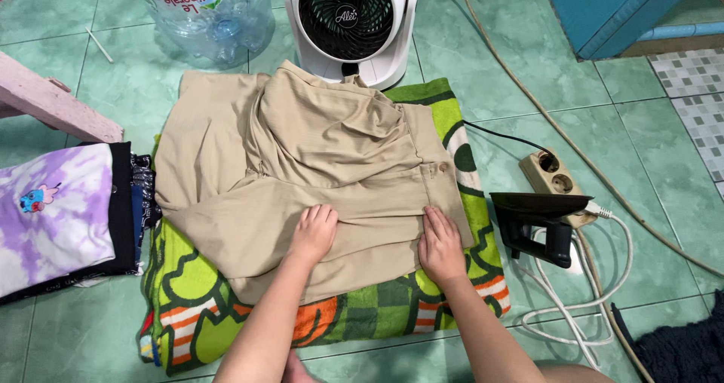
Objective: The person irons a pair of beige trousers on a mat on the floor, using an iron to press wrinkles out of various sections of the garment including the legs and waist.
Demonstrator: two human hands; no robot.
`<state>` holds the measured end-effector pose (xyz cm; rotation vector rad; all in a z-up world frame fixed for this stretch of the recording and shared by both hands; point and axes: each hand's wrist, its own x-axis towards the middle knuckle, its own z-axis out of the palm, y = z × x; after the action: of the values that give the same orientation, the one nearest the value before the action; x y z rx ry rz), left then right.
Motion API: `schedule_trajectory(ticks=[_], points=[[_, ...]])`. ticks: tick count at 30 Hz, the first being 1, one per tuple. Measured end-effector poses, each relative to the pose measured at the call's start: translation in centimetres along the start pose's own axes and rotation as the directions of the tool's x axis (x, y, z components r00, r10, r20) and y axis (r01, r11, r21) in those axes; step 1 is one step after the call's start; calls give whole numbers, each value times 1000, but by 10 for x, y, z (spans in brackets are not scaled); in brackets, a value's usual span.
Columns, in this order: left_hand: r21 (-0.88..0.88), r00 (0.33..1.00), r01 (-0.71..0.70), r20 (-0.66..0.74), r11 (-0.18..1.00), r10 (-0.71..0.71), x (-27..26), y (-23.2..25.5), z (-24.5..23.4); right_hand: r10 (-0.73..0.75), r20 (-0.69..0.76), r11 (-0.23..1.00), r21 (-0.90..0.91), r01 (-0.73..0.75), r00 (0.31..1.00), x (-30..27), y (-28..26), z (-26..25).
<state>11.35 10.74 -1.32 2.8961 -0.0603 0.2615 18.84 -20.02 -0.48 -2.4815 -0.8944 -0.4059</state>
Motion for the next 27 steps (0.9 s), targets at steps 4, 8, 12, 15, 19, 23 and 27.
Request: schedule_trajectory(ticks=[4, 8, 12, 15, 19, 23, 27], points=[[13, 960, -97, -264, 995, 97, -4, -6, 4, -8, -12, 1000, -3, 7, 1000, 1, 1, -1], [-3, 986, 28, -166, 1000, -28, -9, -7, 0, -8, -25, 1000, -17, 8, 1000, 0, 0, 1], [-112, 959, 173, -207, 979, -193, -12, -3, -4, 11, -3, 1000, -18, -11, 1000, 1, 0, 0], [-200, 933, 204, -257, 958, -253, -20, -2, -3, 5, 5, 999, -33, -5, 1000, 1, 0, 1], [-206, 932, 253, -209, 945, -295, -19, -6, 2, 8, 3, 1000, -26, -8, 1000, 0, 0, 1], [-150, 947, 234, -187, 960, -260, -20, -9, 5, 4, 2, 1000, -20, -4, 1000, 1, 0, 0], [-74, 950, 162, -257, 984, -176, -30, -13, 5, 2, 2, 999, -32, -2, 1000, 0, 0, 1]])
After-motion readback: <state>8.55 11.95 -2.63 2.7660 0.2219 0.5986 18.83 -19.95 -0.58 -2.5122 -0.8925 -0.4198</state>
